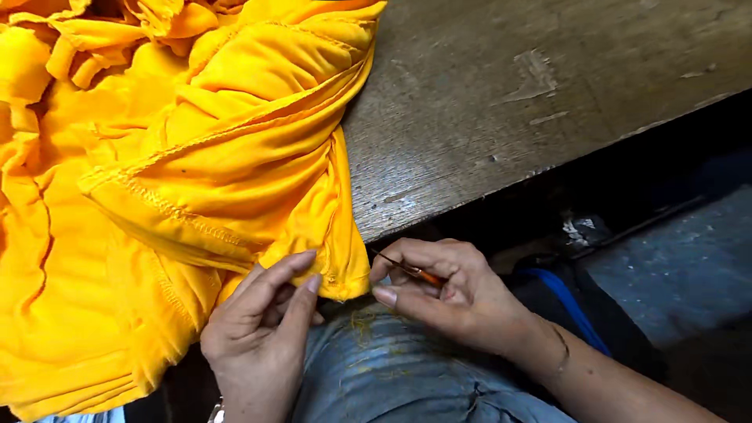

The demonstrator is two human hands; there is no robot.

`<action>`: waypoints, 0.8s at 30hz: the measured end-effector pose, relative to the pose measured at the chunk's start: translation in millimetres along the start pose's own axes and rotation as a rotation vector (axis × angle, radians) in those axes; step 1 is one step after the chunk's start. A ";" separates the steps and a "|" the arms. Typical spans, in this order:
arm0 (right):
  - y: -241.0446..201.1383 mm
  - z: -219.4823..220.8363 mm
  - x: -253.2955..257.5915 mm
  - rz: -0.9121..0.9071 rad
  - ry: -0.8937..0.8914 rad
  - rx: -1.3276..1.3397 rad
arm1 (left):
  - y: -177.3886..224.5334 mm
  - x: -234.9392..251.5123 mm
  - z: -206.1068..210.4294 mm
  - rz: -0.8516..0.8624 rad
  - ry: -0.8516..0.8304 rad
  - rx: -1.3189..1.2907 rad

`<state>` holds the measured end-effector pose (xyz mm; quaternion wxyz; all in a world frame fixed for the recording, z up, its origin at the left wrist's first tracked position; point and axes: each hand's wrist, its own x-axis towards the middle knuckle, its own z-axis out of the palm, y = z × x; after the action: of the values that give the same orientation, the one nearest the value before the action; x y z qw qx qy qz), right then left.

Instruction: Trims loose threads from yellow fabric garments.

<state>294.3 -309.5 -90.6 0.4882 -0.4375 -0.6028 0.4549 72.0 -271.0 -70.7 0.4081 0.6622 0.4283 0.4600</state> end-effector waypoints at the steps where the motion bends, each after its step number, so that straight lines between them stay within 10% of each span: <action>1: -1.7 1.2 0.9 -0.013 0.006 -0.018 | 2.9 -1.4 -0.2 -0.061 -0.001 -0.116; 17: -17.1 13.6 -17.3 -0.342 -0.255 -0.330 | 6.7 -23.6 4.3 -0.166 0.104 -0.362; 24: -11.0 -4.2 -15.4 -0.351 0.061 -0.768 | 8.3 -22.9 2.2 -0.194 0.156 -0.389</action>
<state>299.7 -326.2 -82.3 0.3776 -0.4916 -0.7791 0.0939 70.9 -295.4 -69.5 0.5359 0.4895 0.4233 0.5422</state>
